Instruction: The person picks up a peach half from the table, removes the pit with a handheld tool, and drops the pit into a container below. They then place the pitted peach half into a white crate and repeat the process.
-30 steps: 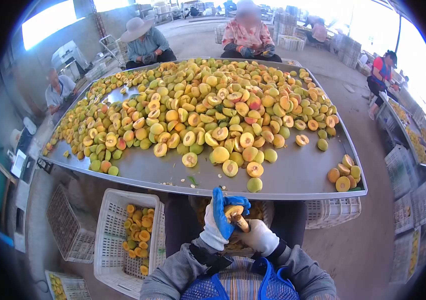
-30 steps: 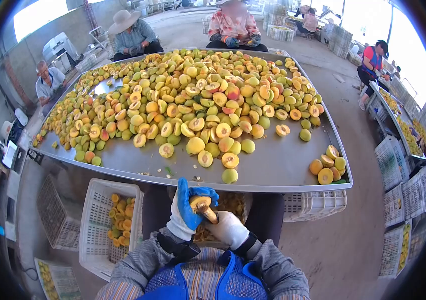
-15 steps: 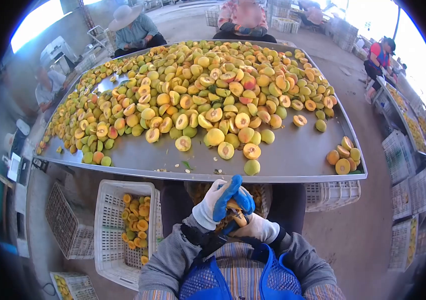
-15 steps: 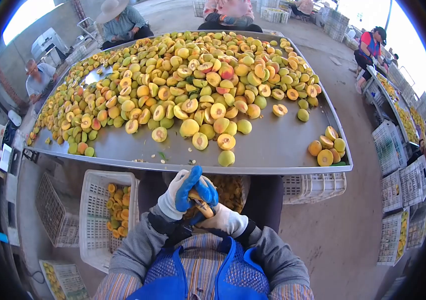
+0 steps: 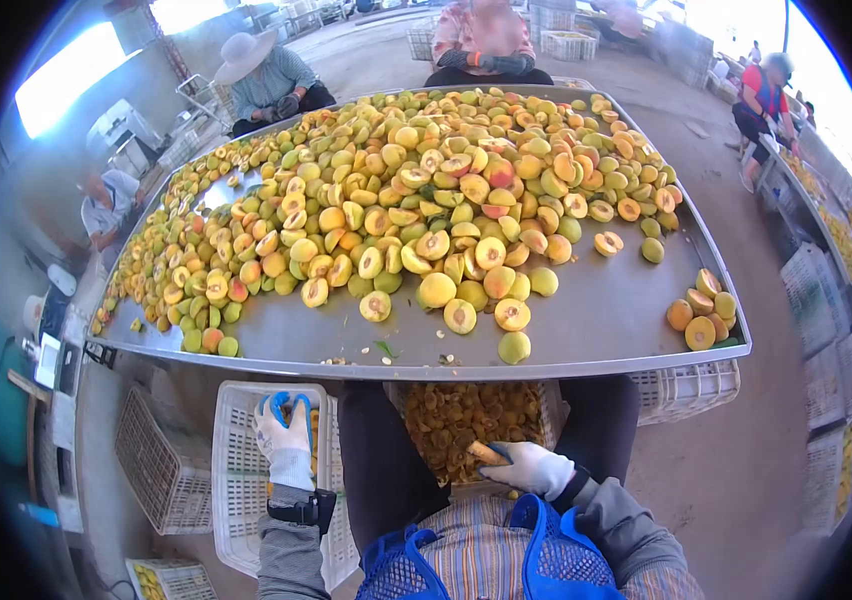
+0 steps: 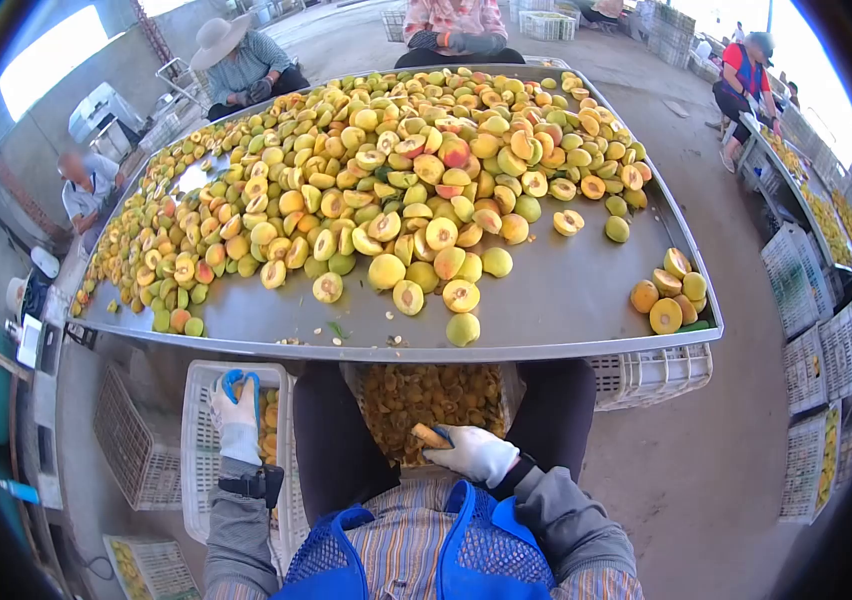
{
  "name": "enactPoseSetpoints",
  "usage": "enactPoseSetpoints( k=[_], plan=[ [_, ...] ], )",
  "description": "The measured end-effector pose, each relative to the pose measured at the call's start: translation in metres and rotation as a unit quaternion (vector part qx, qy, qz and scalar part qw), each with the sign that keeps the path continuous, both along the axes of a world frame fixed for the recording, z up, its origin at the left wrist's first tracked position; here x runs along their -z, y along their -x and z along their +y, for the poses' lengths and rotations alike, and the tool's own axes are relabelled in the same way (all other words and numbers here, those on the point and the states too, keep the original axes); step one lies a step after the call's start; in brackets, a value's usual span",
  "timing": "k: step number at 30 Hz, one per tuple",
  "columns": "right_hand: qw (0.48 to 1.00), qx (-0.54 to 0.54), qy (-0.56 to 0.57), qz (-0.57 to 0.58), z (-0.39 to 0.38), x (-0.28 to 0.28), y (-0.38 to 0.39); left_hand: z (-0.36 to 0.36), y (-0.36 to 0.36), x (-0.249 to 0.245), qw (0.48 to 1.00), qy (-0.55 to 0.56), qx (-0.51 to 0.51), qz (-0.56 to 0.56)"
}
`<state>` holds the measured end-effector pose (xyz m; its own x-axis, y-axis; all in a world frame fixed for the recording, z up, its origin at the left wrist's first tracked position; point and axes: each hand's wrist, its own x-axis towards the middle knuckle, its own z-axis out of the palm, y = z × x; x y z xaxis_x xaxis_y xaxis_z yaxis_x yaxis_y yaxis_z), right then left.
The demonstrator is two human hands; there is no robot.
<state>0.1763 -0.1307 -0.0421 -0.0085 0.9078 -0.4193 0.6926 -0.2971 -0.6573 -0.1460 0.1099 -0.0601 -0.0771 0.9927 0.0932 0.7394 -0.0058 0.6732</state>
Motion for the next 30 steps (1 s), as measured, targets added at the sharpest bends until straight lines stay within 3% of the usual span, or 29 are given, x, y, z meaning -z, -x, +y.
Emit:
enactPoseSetpoints(
  k=[2, 3, 4, 7, 9, 11, 12, 14, 17, 18, 19, 21, 22, 23, 26, 30],
  plan=[
    [0.991, -0.069, 0.019, -0.117, -0.003, 0.041, 0.001, -0.012, -0.049, -0.044, 0.964, -0.218, 0.100, 0.117],
    [0.991, -0.065, 0.016, -0.117, 0.000, 0.038, 0.001, -0.011, -0.078, -0.059, 0.951, -0.214, 0.179, 0.133],
    [0.995, -0.051, 0.012, -0.082, 0.006, 0.030, 0.002, -0.007, -0.108, -0.057, 0.914, -0.281, 0.260, 0.131],
    [0.999, -0.019, 0.009, -0.044, 0.011, 0.022, 0.004, 0.008, -0.209, -0.071, 0.832, -0.214, 0.472, 0.199],
    [0.999, -0.032, 0.022, -0.035, 0.011, 0.024, 0.002, 0.020, -0.263, -0.044, 0.741, -0.205, 0.500, 0.398],
    [0.999, -0.042, 0.019, -0.027, 0.011, 0.030, 0.001, 0.019, -0.303, -0.044, 0.654, -0.114, 0.515, 0.542],
    [0.999, -0.036, 0.017, -0.021, 0.012, 0.026, -0.001, 0.016, -0.309, -0.046, 0.653, -0.117, 0.517, 0.540],
    [0.999, -0.034, 0.013, -0.014, 0.013, 0.013, -0.004, 0.008, -0.309, -0.053, 0.640, 0.027, 0.479, 0.600],
    [0.997, 0.063, -0.035, 0.012, 0.014, 0.000, -0.010, 0.011, -0.259, -0.065, 0.847, 0.120, 0.435, 0.282],
    [0.994, 0.091, -0.052, 0.026, 0.014, -0.006, -0.012, 0.022, -0.235, -0.028, 0.914, 0.126, 0.385, 0.034],
    [0.990, 0.119, -0.068, 0.040, 0.014, -0.015, -0.013, 0.014, -0.224, -0.034, 0.835, 0.318, 0.323, -0.312],
    [0.972, 0.158, -0.154, 0.084, 0.015, -0.032, -0.010, -0.017, -0.206, -0.059, 0.758, 0.332, 0.259, -0.498],
    [0.967, 0.161, -0.170, 0.099, 0.018, -0.043, -0.007, -0.026, -0.200, -0.057, 0.721, 0.346, 0.242, -0.549],
    [0.974, 0.173, -0.108, 0.102, 0.021, -0.061, -0.006, -0.035, -0.197, -0.055, 0.679, 0.358, 0.227, -0.599],
    [0.971, 0.174, -0.103, 0.130, 0.021, -0.073, 0.004, -0.068, -0.196, -0.053, 0.685, 0.320, 0.211, -0.619],
    [0.968, 0.174, -0.169, 0.058, 0.017, -0.066, 0.015, -0.101, -0.197, -0.068, 0.681, 0.307, 0.195, -0.636]
  ],
)
